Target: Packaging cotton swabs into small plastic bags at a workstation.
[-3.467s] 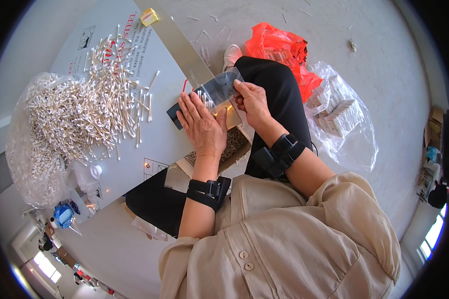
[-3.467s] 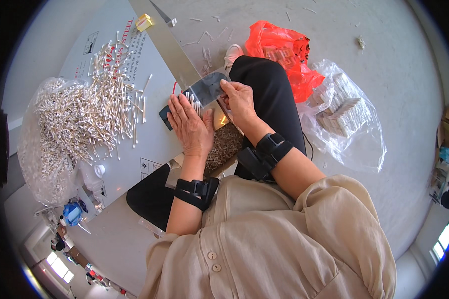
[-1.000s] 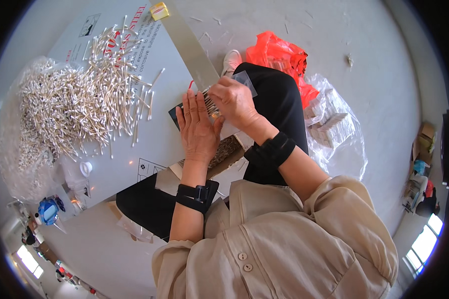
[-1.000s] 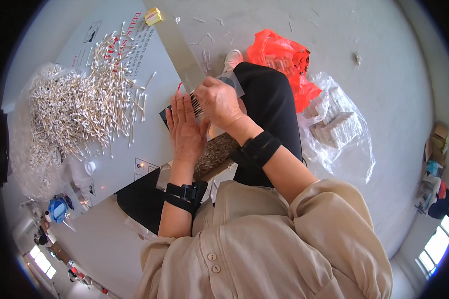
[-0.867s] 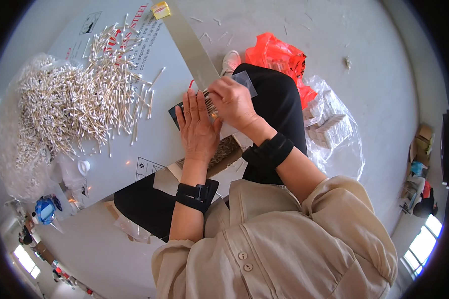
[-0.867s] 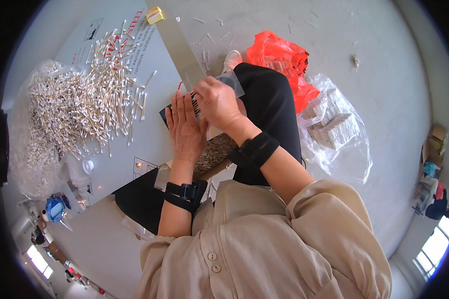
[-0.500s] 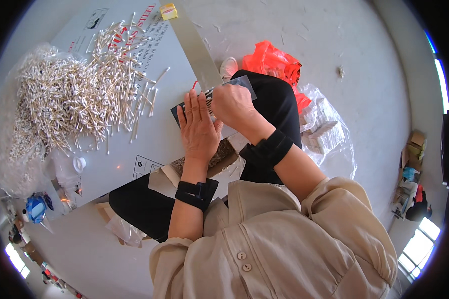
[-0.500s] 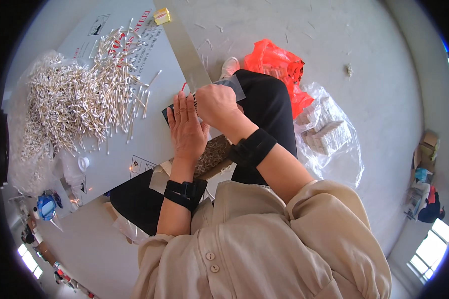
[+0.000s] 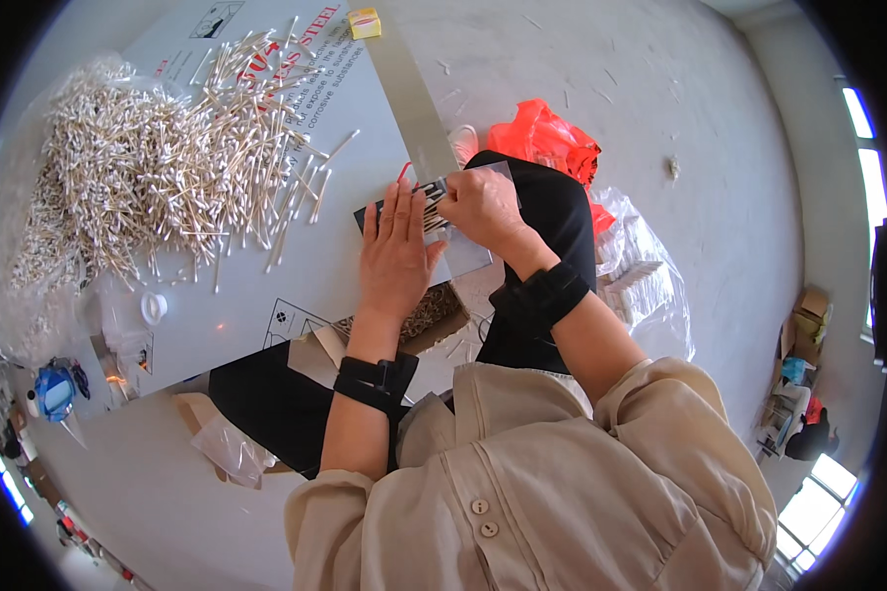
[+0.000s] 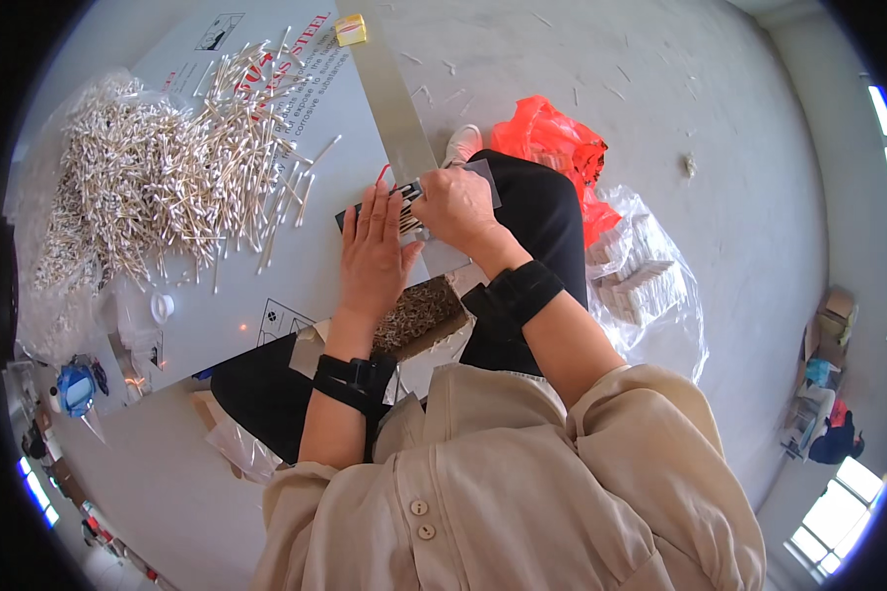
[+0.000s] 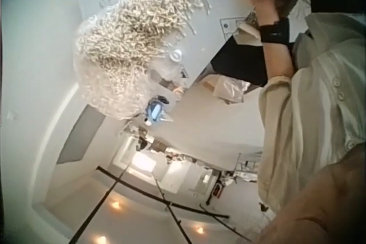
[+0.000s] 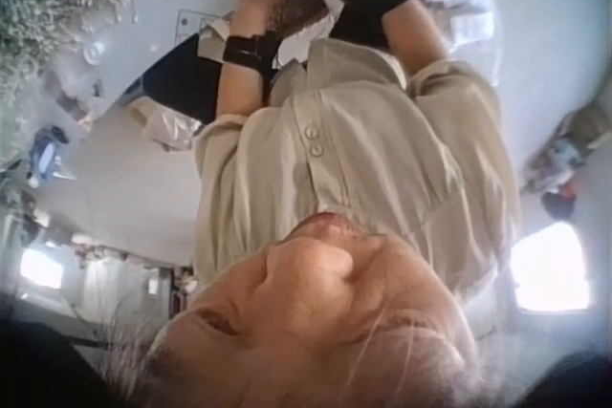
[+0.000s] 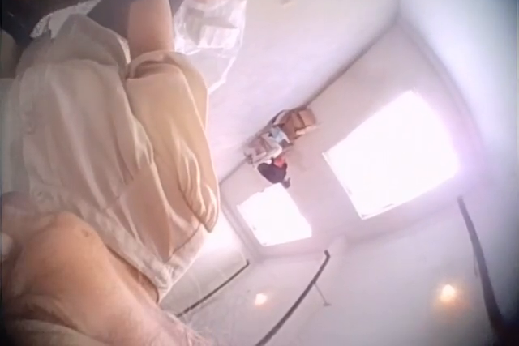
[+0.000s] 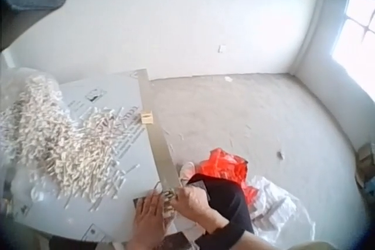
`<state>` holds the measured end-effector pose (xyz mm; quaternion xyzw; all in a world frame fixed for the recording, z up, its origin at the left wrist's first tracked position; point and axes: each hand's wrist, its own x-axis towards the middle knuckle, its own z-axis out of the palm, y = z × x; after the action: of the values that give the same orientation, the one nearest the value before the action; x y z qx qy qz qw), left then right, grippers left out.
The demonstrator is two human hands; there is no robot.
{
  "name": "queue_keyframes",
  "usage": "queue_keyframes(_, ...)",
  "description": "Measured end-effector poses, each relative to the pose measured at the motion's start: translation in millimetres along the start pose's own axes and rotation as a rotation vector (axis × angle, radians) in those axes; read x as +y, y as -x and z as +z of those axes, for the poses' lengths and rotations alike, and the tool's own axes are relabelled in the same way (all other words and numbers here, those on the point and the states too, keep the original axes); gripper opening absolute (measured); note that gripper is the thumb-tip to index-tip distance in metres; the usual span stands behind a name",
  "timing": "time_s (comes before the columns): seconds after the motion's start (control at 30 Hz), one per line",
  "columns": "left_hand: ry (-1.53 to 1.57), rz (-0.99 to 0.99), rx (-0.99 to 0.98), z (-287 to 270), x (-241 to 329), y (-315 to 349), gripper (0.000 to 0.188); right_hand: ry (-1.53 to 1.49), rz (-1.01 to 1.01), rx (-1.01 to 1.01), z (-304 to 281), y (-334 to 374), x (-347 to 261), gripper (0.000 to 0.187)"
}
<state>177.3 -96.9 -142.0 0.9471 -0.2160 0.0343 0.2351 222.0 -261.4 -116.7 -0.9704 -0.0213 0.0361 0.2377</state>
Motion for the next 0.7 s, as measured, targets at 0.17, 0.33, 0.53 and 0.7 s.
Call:
queue_keyframes(0.17,0.013,0.129,-0.089,-7,-12,-9,0.072,0.010,-0.067,0.008,-1,-1,0,0.019)
queue_keyframes(0.33,-0.012,0.185,-0.082,-8,-17,-13,0.069,-0.021,-0.081,0.037,3,-2,2,0.018)
queue_keyframes(0.53,0.127,0.135,0.030,-7,-10,-21,0.058,-0.048,-0.068,0.037,4,-2,4,0.018)
queue_keyframes(0.7,0.179,0.116,0.176,-6,-8,-19,0.027,-0.080,-0.047,0.031,3,-2,5,0.018)
